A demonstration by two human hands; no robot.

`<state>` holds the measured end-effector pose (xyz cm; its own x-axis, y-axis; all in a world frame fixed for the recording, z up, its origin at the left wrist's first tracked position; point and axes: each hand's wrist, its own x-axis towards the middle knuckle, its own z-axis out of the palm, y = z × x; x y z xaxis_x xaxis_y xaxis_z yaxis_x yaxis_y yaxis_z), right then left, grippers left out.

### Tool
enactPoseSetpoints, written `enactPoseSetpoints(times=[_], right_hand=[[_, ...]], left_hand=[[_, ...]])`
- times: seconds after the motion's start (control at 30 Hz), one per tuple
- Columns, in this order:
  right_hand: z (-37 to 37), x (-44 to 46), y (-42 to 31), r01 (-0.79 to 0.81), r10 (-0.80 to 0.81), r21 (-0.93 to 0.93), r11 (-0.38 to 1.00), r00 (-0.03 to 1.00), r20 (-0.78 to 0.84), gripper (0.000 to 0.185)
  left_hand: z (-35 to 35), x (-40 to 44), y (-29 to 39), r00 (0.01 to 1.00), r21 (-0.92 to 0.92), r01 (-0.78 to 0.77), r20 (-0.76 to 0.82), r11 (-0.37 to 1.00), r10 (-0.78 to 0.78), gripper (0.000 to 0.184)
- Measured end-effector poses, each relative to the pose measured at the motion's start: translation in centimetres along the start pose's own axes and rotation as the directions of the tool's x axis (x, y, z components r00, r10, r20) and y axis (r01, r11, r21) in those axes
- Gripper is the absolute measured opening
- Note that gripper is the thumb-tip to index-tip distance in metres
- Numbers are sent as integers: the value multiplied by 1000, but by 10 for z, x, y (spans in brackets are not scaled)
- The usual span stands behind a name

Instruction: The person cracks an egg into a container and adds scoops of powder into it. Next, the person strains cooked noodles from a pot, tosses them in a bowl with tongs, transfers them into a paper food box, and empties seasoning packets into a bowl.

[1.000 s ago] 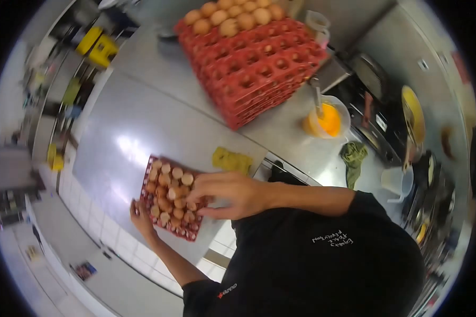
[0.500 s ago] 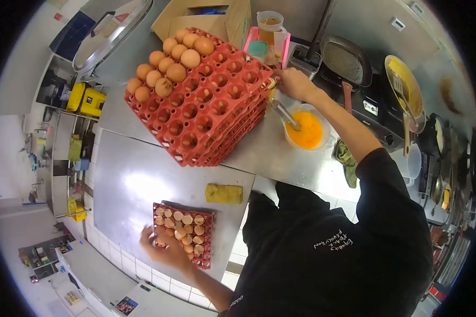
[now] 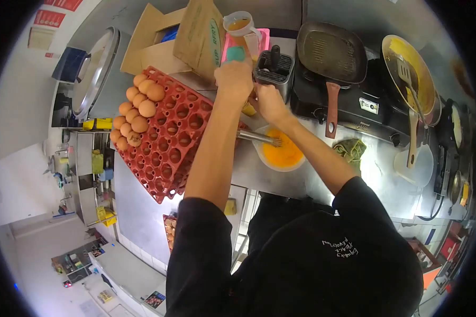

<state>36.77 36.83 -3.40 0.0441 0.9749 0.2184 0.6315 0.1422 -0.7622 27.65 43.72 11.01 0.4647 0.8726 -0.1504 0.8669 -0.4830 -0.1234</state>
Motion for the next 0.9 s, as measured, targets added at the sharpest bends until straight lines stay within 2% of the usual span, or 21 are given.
enactPoseSetpoints(times=[0.03,0.1,0.13,0.2,0.33,0.43,0.5,0.53,0.63,0.7,0.8,0.9], right_hand=[[1,1,-3,-58,63,82,995,996,-58,14],[-2,-2,-13,-147,172,208,967,979,-108,11],[2,-1,-8,-147,175,224,963,979,-109,11],[11,-2,4,-154,156,91,984,988,-8,10],[8,-2,2,-186,185,74,980,982,19,9],[13,-4,8,-155,153,109,982,988,20,10],[18,-3,7,-140,148,120,983,987,-63,10],[16,-5,3,-139,146,120,983,988,-54,10],[10,-8,-4,-104,130,221,970,985,-109,10],[7,-5,-1,-157,161,117,981,987,-18,19],[6,-5,0,-143,148,113,983,988,-35,23],[1,-9,-8,-152,161,147,977,986,-50,24]], left_hand=[[10,13,2,1000,13,2,10,1000,-2,26],[24,30,5,946,111,86,303,990,-116,43],[28,36,4,944,128,86,306,988,-122,43],[41,44,3,852,203,11,510,979,-115,51],[79,53,-13,845,159,89,511,983,-159,59],[76,50,-14,824,126,58,554,990,-119,57],[71,46,-14,858,77,51,507,996,-84,56],[74,46,-16,855,74,58,511,996,-88,56],[66,44,-16,842,38,0,540,999,-21,55],[60,37,-14,893,7,35,448,999,-35,48],[70,32,-11,928,21,51,369,998,-55,40],[61,28,-12,914,-7,35,405,999,-29,38]])
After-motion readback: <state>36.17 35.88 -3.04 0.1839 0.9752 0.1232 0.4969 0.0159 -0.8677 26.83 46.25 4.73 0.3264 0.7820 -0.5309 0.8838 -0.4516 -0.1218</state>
